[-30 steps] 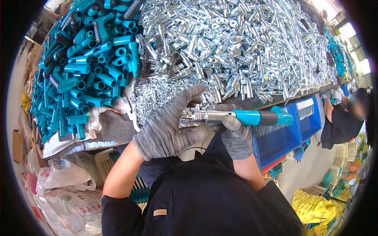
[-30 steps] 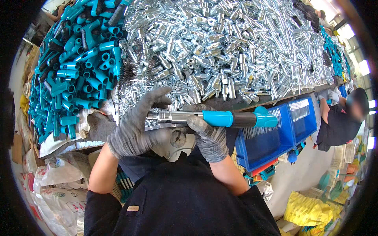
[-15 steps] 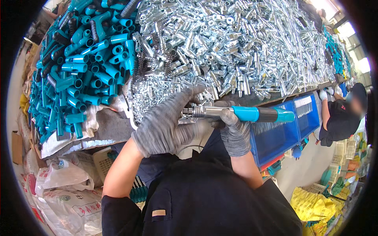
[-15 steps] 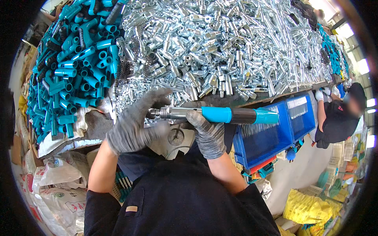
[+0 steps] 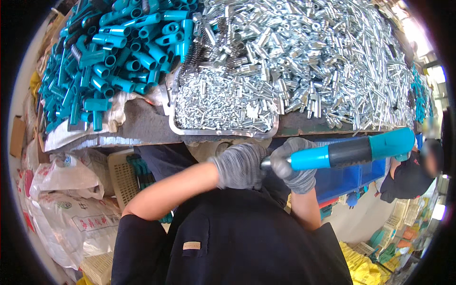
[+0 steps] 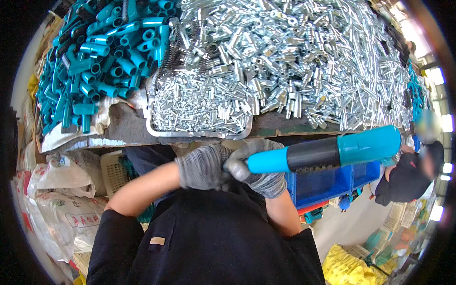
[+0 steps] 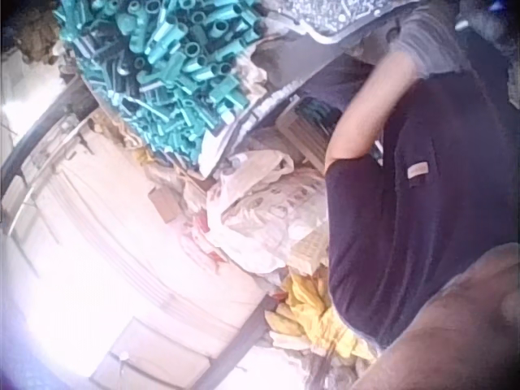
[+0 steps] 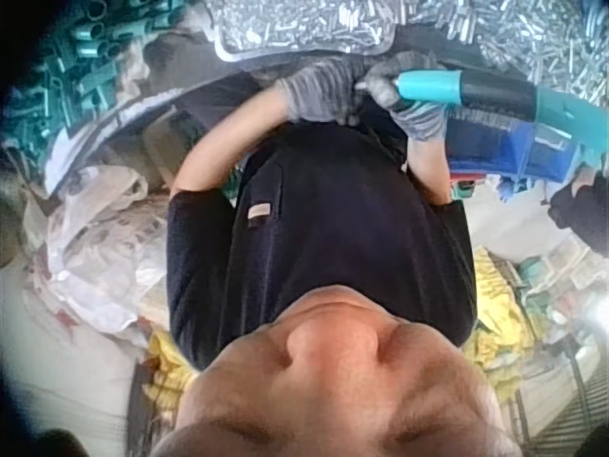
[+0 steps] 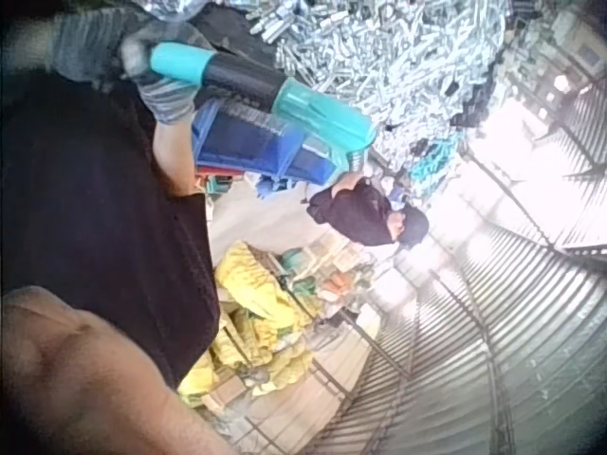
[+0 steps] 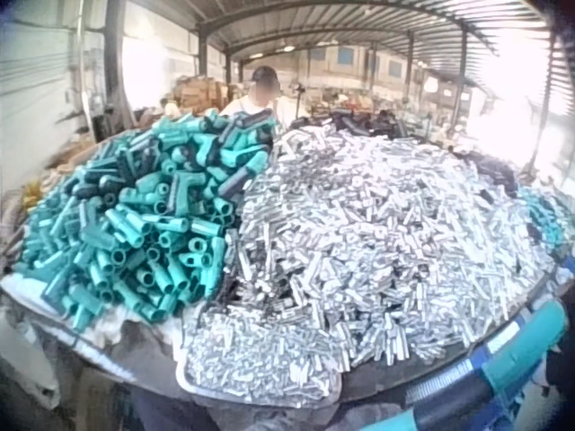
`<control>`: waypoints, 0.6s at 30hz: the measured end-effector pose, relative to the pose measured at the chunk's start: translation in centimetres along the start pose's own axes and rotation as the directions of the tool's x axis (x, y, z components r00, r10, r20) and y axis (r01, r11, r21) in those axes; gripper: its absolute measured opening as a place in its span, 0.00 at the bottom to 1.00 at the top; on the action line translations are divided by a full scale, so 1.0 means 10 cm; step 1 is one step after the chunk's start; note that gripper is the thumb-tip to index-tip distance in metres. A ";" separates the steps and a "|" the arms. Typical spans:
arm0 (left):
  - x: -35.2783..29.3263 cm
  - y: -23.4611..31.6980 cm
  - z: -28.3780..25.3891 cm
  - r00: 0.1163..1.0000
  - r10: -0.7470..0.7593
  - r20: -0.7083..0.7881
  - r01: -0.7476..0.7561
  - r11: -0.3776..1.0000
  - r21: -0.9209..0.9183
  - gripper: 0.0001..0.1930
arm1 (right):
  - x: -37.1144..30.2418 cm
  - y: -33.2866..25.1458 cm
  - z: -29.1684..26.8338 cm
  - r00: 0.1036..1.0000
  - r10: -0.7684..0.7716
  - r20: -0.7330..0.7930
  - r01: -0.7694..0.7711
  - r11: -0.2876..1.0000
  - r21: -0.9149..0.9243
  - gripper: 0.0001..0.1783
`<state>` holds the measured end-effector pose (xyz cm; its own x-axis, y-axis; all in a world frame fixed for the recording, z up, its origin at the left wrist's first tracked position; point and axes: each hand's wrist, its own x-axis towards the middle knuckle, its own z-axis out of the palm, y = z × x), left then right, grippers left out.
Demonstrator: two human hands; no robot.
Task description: The person is assembling teal plastic handles and silver metal fittings by hand and placing the finished units into a collection basket.
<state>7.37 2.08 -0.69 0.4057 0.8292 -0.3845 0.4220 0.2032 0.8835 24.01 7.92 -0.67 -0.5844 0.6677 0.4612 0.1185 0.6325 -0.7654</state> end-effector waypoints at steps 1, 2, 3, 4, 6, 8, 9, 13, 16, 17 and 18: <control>-0.01 -0.01 0.18 0.942 0.120 -0.312 0.005 0.928 0.372 0.15 | -0.08 -0.01 0.09 0.982 0.171 -0.077 -0.171 0.985 0.014 0.12; 0.07 -0.13 0.37 0.858 0.146 -0.493 0.044 0.935 0.353 0.17 | -0.12 -0.07 0.19 0.982 0.177 -0.065 -0.177 0.984 0.007 0.12; 0.10 -0.26 0.46 0.854 0.134 -0.504 0.052 0.940 0.338 0.17 | -0.15 -0.11 0.32 0.929 0.315 -0.191 -0.318 0.948 0.017 0.15; 0.12 -0.36 0.53 0.862 0.115 -0.494 0.037 0.957 0.287 0.17 | -0.21 -0.13 0.38 0.842 0.439 -0.314 -0.450 0.892 0.039 0.19; 0.21 -0.73 0.74 0.906 0.119 -0.407 0.003 0.958 0.287 0.19 | -0.75 0.33 0.38 0.971 0.233 -0.054 -0.236 0.894 -0.381 0.16; 0.22 -1.26 0.81 0.904 0.262 -0.339 -0.224 0.963 0.146 0.18 | -0.63 0.22 0.20 0.926 0.186 0.330 -0.154 0.981 -0.120 0.23; 0.15 -1.44 0.78 0.863 0.416 -0.288 -0.431 0.902 0.012 0.18 | -0.71 0.26 0.10 0.920 0.189 0.343 -0.159 0.981 -0.114 0.23; 0.15 -1.84 0.35 0.958 -0.267 0.107 0.287 0.911 -0.296 0.15 | -0.98 0.54 -0.36 0.389 0.510 0.767 -0.811 -0.206 0.548 0.48; 0.31 -2.15 0.37 0.992 -0.102 -0.070 0.115 0.969 0.220 0.14 | -1.02 0.66 -0.29 0.342 0.502 0.794 -0.907 -0.046 0.419 0.47; 0.33 -2.17 0.40 0.992 -0.104 -0.076 0.118 0.971 0.208 0.14 | -0.95 0.70 -0.29 0.352 0.435 0.829 -0.924 0.301 0.234 0.43; 0.34 -2.22 0.43 0.995 -0.075 -0.068 0.088 0.972 0.219 0.13 | -0.90 0.74 -0.26 0.333 0.361 0.871 -0.787 0.616 0.046 0.39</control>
<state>2.87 -1.78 -22.73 0.3170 0.8449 -0.4309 0.6235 0.1567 0.7660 32.25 7.63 -9.27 -0.8512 0.1088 -0.5135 0.4959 -0.1536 -0.8547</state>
